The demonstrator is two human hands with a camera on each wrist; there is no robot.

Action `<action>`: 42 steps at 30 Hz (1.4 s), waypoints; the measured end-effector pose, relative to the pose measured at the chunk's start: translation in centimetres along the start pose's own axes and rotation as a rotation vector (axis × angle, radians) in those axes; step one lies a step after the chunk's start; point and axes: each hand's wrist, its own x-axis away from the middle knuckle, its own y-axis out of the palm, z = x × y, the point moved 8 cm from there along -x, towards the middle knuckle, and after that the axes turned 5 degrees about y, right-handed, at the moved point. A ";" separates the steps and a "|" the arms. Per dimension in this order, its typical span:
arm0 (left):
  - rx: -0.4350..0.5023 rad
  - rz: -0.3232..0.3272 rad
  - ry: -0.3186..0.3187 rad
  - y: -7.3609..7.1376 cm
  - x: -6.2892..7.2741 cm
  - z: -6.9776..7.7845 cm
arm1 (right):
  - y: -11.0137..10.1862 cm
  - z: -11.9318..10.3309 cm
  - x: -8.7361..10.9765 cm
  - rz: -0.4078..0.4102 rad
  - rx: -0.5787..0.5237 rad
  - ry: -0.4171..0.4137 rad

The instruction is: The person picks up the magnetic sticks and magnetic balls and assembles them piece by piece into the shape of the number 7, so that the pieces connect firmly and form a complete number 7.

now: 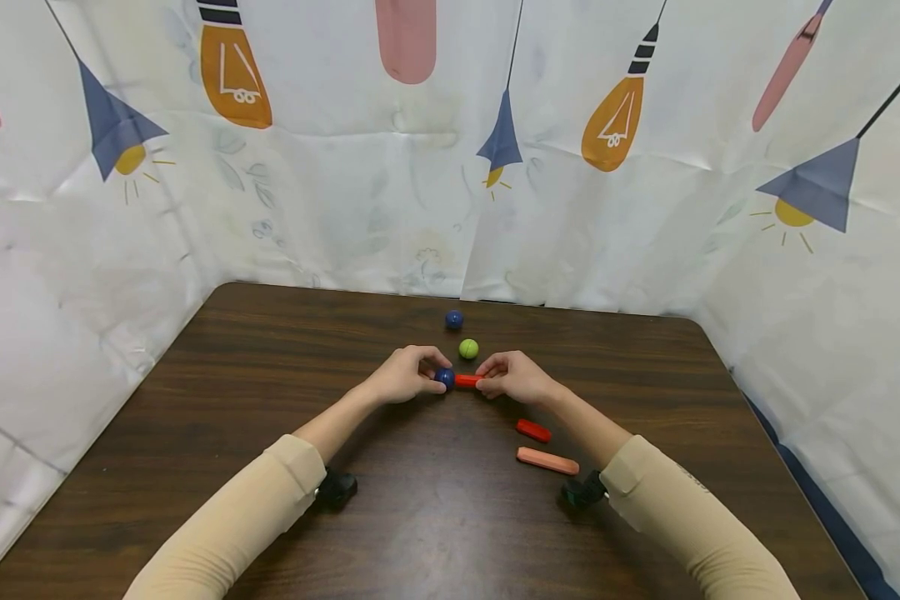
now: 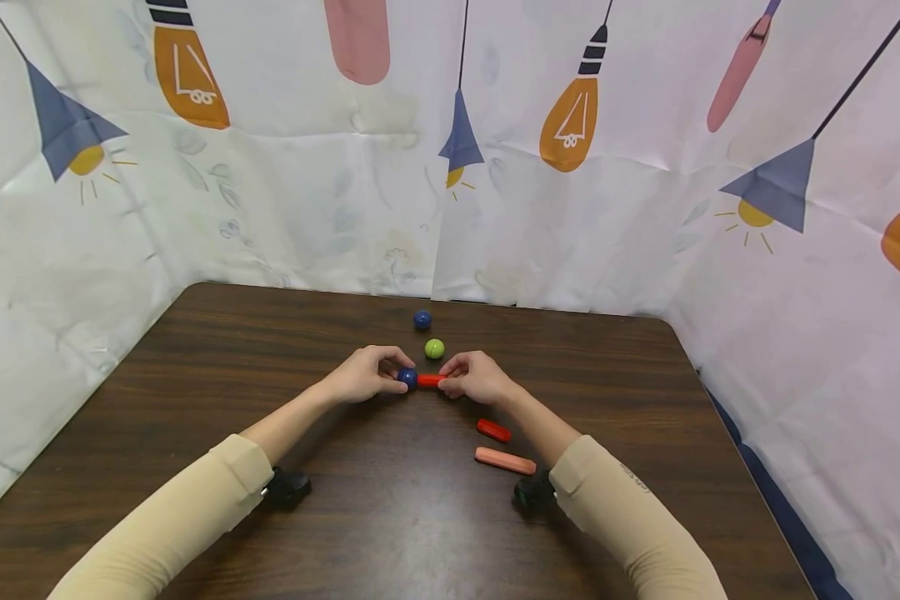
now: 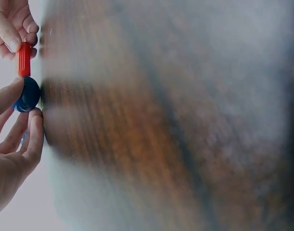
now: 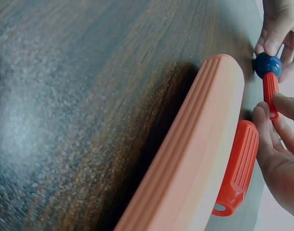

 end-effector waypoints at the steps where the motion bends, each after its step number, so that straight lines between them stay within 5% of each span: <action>1: -0.002 0.000 0.004 0.0 0.0 0.0 | 0.0 0.0 0.0 0.000 -0.003 -0.001; 42: -0.010 -0.013 0.001 -0.1 0.0 -0.2 | -2.0 0.5 0.7 -0.009 -0.001 -0.018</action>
